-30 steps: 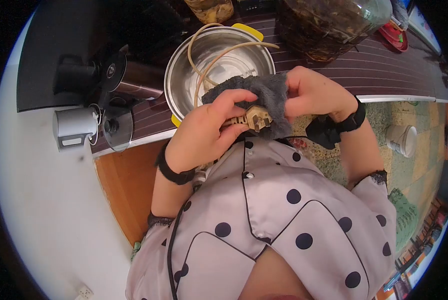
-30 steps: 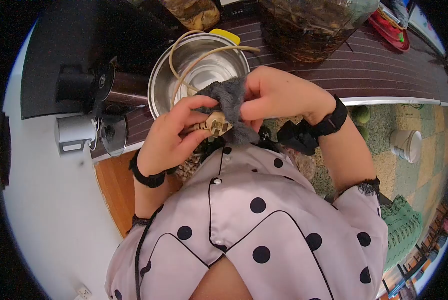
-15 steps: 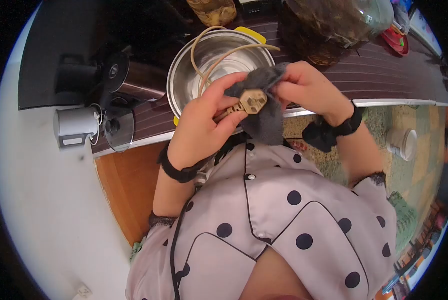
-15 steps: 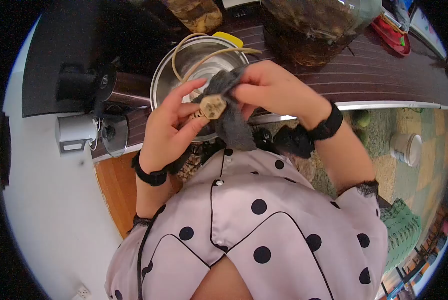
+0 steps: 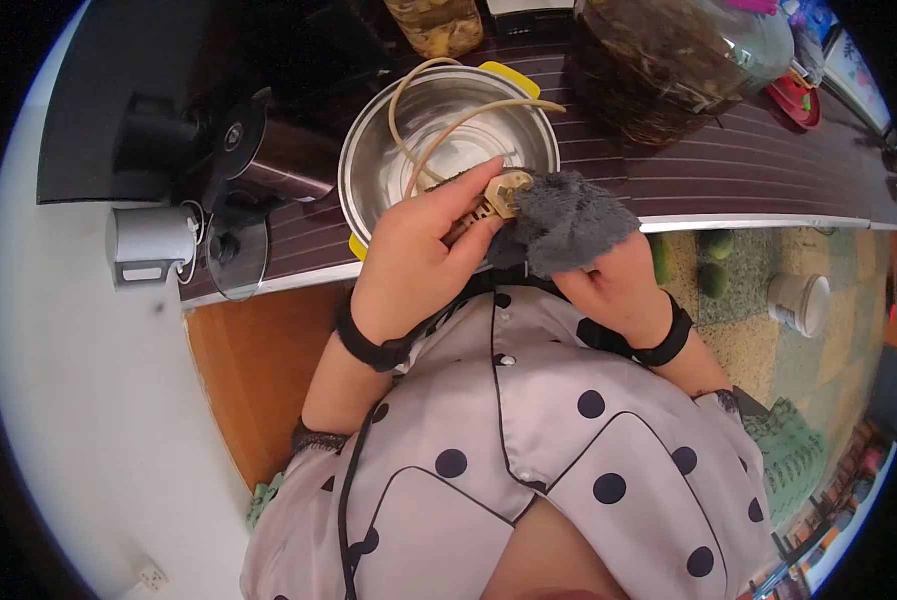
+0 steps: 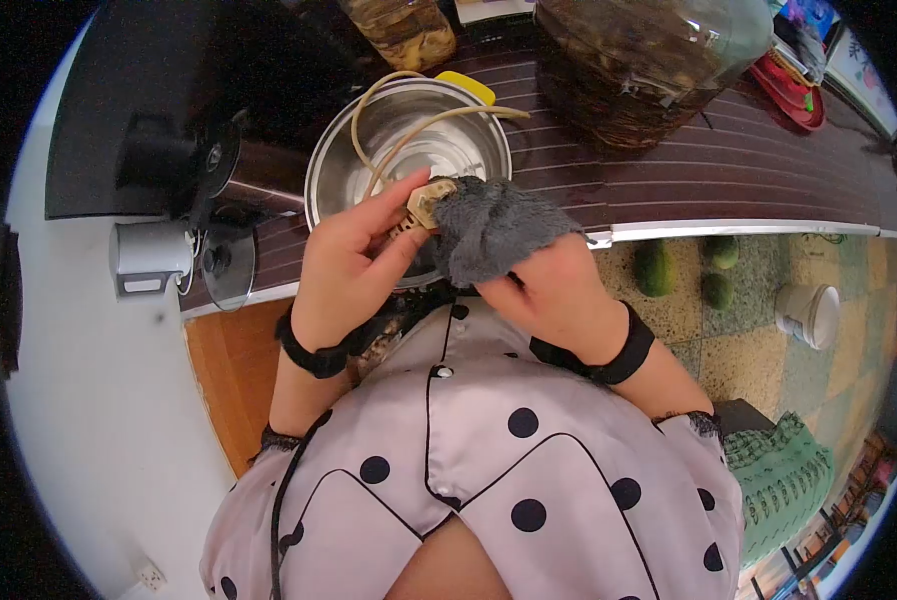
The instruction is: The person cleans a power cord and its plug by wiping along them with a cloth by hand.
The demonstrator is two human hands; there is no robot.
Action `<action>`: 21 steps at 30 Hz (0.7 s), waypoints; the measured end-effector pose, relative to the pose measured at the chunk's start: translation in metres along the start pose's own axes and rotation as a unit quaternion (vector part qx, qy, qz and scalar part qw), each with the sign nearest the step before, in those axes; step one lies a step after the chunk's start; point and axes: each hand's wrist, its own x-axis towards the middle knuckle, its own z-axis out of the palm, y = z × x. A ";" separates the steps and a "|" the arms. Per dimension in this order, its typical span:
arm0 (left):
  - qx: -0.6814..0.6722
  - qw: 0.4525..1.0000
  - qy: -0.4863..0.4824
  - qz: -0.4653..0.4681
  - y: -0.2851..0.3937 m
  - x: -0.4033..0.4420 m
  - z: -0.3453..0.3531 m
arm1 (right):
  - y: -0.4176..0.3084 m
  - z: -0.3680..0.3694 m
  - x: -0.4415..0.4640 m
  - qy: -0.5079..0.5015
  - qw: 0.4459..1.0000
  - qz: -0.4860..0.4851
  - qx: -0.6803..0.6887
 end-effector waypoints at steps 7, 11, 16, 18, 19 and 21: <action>0.134 0.988 0.024 0.072 0.001 -0.002 0.001 | -0.005 0.001 -0.005 -0.058 0.992 0.041 -0.102; 0.150 0.987 0.032 0.052 0.004 -0.001 -0.001 | 0.000 0.003 0.003 -0.050 0.990 0.050 -0.124; 0.140 0.989 0.031 0.043 0.001 0.000 -0.001 | 0.013 0.001 0.022 -0.050 0.997 0.016 -0.059; 0.141 0.990 0.017 0.015 0.006 0.000 -0.002 | 0.015 0.000 0.025 -0.034 0.999 0.010 0.003; 0.140 0.990 0.017 0.014 0.004 0.000 -0.002 | 0.017 0.001 0.025 -0.035 0.999 0.010 0.003; 0.092 0.994 0.045 0.033 -0.003 0.001 0.000 | 0.020 0.003 0.023 -0.028 0.999 -0.008 -0.018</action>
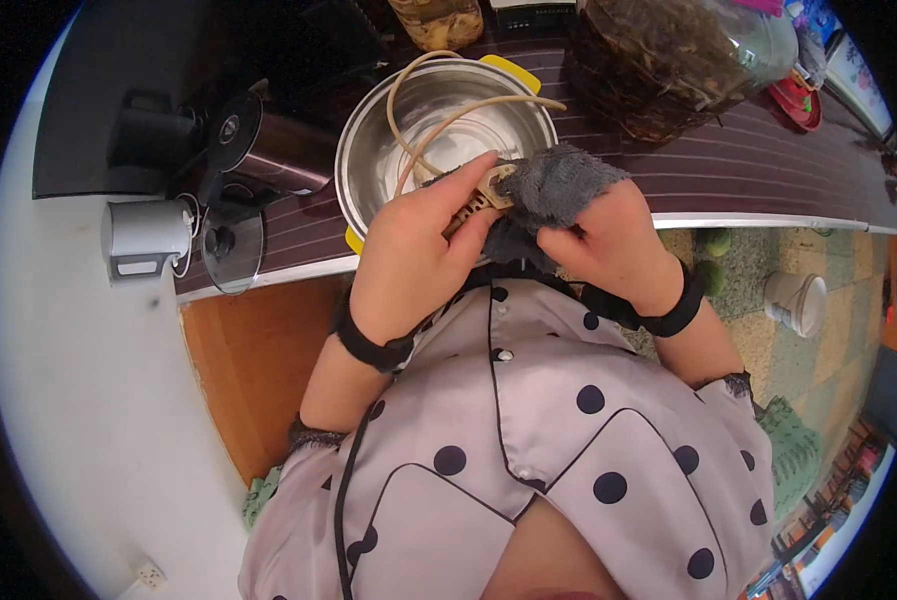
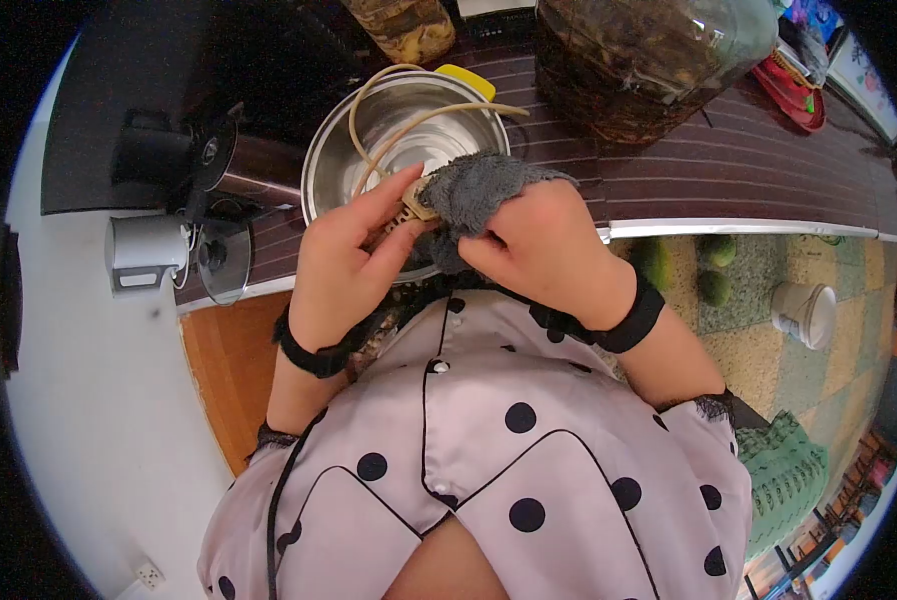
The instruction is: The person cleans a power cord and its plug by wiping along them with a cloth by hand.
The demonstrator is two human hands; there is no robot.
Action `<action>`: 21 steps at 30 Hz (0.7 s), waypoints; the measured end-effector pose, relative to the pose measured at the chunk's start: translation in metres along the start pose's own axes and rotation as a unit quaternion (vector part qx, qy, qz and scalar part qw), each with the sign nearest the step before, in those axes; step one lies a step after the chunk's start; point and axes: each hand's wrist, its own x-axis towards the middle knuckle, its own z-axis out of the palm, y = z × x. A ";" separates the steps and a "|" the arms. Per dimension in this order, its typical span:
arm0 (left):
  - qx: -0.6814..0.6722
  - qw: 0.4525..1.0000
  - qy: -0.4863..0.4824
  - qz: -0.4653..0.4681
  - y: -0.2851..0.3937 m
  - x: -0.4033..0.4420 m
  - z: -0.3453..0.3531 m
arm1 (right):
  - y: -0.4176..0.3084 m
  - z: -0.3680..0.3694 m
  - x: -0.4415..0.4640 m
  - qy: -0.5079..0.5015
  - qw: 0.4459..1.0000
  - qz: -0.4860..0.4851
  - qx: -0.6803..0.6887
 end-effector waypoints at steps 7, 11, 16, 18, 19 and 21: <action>-0.093 0.995 -0.012 -0.037 -0.006 0.000 0.012 | -0.013 0.002 -0.012 0.018 0.991 0.047 -0.121; -0.075 0.996 0.001 -0.044 -0.004 -0.001 0.009 | -0.009 -0.002 -0.020 0.038 0.988 0.086 -0.125; -0.110 0.993 0.030 -0.017 -0.003 -0.001 0.004 | -0.014 -0.020 -0.009 0.107 0.986 0.124 -0.016; -0.083 0.996 0.038 0.012 0.001 0.001 0.004 | -0.009 -0.027 -0.006 0.102 0.990 0.097 0.008; -0.058 0.997 0.044 0.041 0.002 0.001 0.005 | -0.005 -0.031 -0.006 0.096 0.992 0.071 0.032; -0.013 0.999 0.011 0.048 0.009 0.000 -0.002 | 0.000 -0.040 -0.003 0.066 0.996 0.047 0.028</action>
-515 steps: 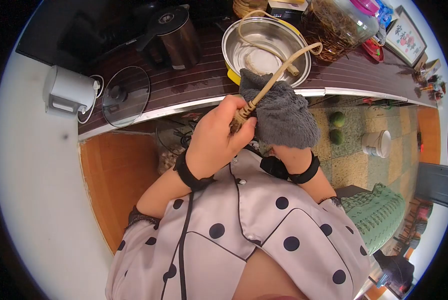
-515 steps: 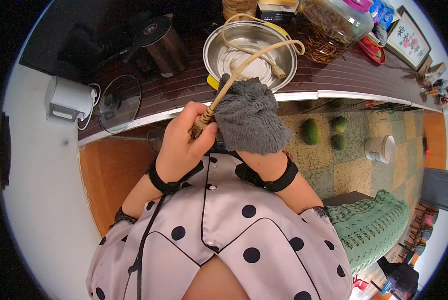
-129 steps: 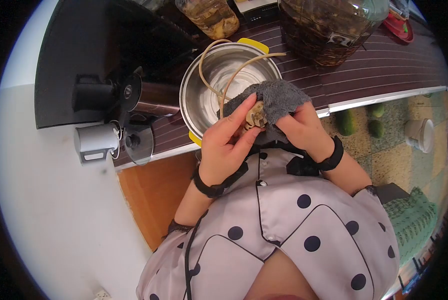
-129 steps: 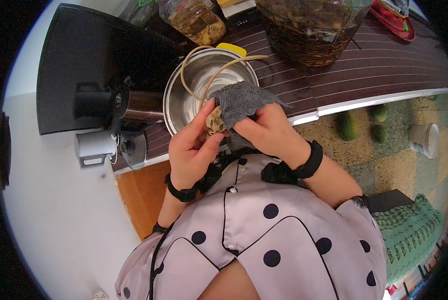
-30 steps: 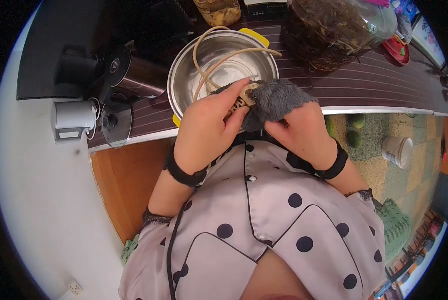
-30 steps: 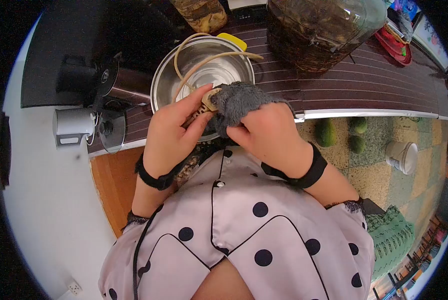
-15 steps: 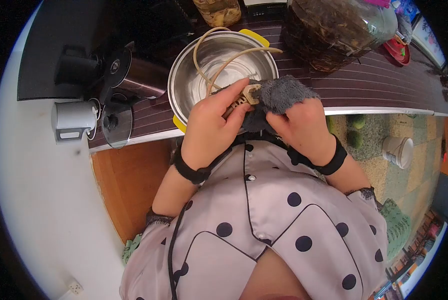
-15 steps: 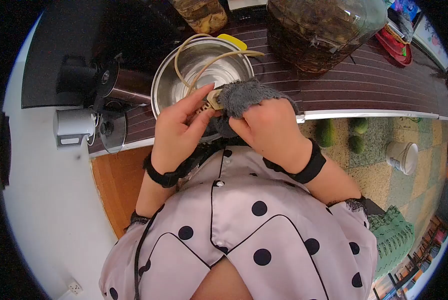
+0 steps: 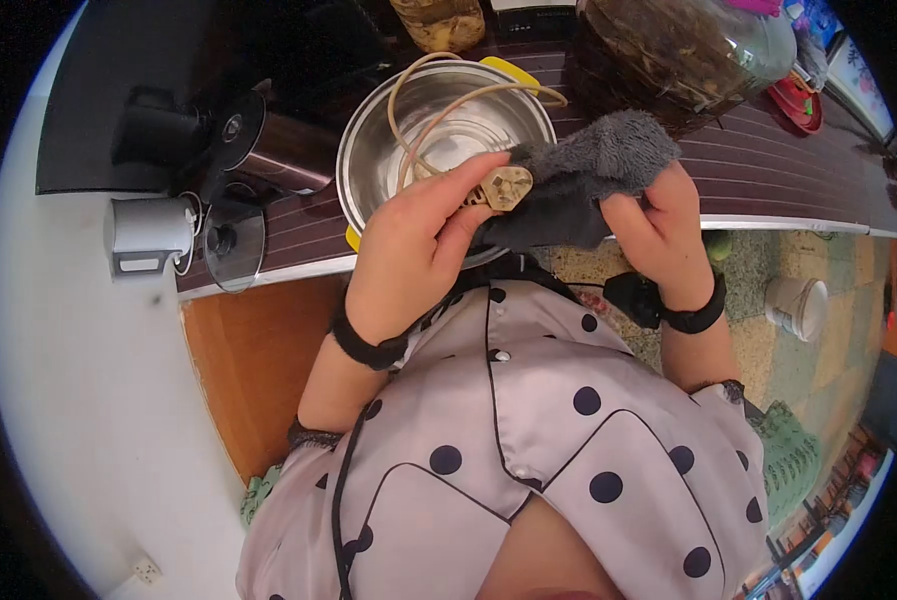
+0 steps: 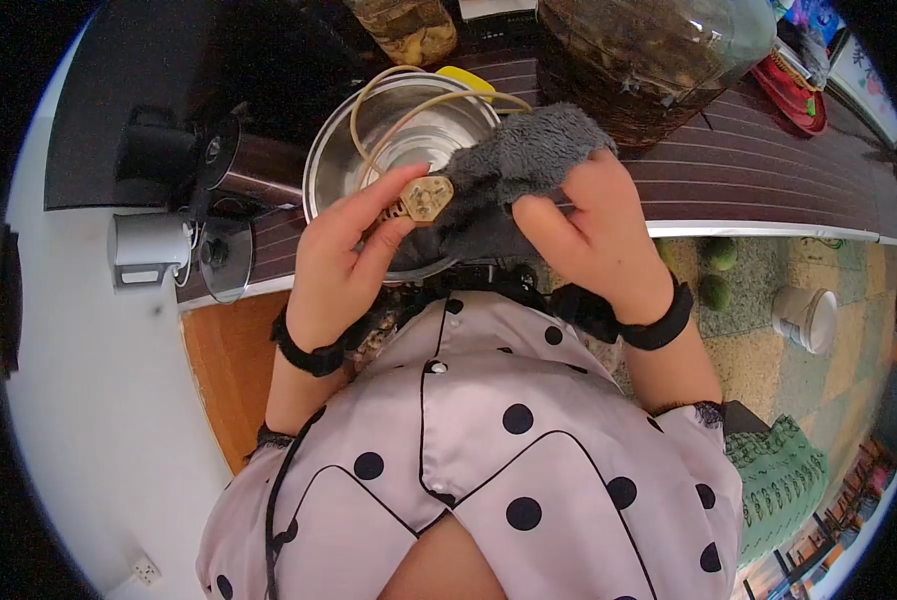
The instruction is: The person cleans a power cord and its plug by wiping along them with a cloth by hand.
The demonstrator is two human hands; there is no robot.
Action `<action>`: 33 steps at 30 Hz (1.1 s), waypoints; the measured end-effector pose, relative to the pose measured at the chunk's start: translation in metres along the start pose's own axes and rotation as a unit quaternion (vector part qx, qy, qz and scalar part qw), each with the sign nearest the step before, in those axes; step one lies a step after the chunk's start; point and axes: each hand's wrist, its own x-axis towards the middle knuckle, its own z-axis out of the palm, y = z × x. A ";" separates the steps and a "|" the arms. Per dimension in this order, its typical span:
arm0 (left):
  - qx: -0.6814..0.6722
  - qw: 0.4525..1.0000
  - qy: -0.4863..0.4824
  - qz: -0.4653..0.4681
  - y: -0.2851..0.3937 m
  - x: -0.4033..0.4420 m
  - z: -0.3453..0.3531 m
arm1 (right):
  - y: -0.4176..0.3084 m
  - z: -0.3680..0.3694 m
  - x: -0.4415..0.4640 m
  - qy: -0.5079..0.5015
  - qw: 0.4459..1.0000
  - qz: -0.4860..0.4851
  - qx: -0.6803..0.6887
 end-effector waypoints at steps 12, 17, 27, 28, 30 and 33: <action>0.052 0.997 -0.045 0.044 0.000 -0.006 -0.014 | -0.008 -0.009 0.032 -0.200 0.965 -0.167 -0.032; 0.020 0.998 -0.055 0.034 -0.001 -0.009 -0.018 | -0.006 -0.008 0.035 -0.230 0.960 -0.160 0.027; -0.106 0.993 -0.041 -0.030 -0.004 -0.012 -0.014 | -0.008 0.000 0.032 -0.231 0.960 -0.160 0.009; -0.095 0.994 -0.045 -0.016 -0.004 -0.012 -0.014 | -0.009 0.000 0.031 -0.224 0.962 -0.155 0.019; -0.086 0.994 -0.063 -0.005 -0.002 -0.009 -0.014 | -0.009 0.000 0.029 -0.217 0.964 -0.150 0.029; -0.071 0.994 -0.084 0.015 -0.001 -0.009 -0.011 | -0.010 -0.005 0.027 -0.259 0.959 -0.118 0.012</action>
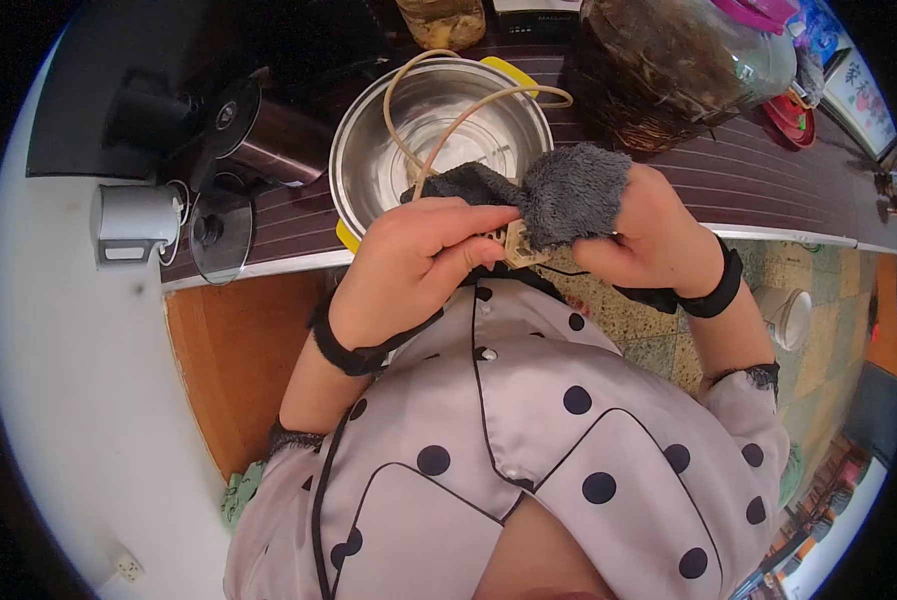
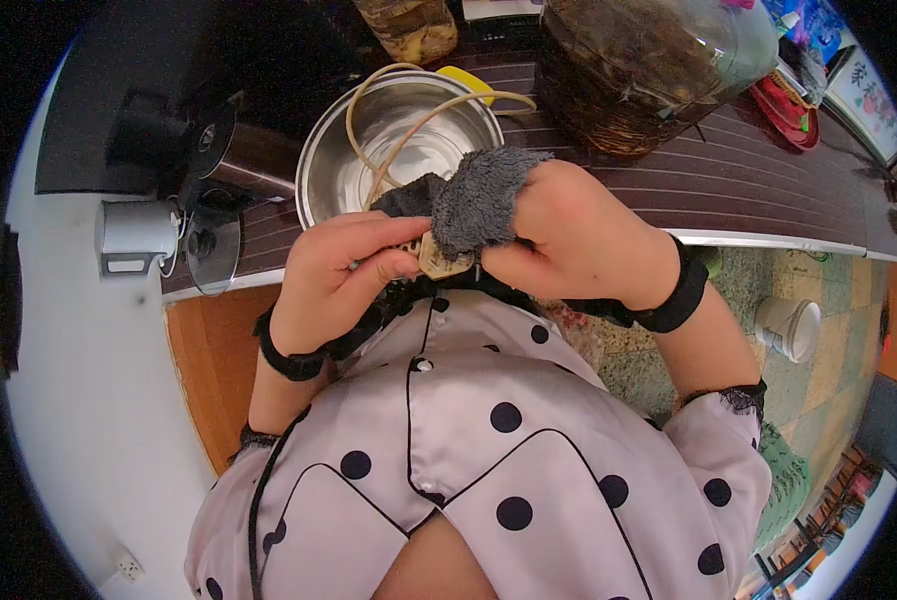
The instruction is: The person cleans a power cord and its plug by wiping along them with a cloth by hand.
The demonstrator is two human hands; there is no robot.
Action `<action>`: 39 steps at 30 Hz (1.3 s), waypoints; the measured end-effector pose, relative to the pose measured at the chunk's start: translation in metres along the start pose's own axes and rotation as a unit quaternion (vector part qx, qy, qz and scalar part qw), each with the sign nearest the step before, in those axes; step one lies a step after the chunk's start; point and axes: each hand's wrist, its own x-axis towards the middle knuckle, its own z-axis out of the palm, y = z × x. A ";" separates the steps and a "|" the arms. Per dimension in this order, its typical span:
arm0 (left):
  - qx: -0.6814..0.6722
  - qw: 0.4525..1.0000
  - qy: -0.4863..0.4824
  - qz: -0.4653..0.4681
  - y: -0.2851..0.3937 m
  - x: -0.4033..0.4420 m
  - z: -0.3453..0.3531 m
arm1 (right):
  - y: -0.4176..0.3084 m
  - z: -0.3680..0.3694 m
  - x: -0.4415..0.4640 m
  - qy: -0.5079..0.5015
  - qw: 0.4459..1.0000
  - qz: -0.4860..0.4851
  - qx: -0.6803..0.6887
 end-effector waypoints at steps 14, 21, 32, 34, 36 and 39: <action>0.034 0.999 0.038 0.000 0.000 0.000 -0.001 | 0.005 -0.001 -0.005 0.071 0.995 -0.026 0.060; -0.164 0.971 0.171 -0.026 -0.005 0.007 0.002 | -0.001 0.019 0.002 0.176 0.973 0.083 0.127; -0.733 0.675 -0.014 -0.080 -0.028 0.014 0.014 | -0.005 0.047 0.020 0.259 0.944 0.144 0.145; -0.716 0.693 0.008 -0.078 -0.023 0.015 0.016 | -0.006 0.046 0.019 0.271 0.940 0.154 0.138; -0.698 0.711 0.029 -0.075 -0.021 0.016 0.017 | -0.005 0.045 0.018 0.286 0.942 0.145 0.102; -0.644 0.761 0.036 -0.072 -0.020 0.016 0.014 | -0.007 0.054 0.009 0.349 0.916 0.179 0.089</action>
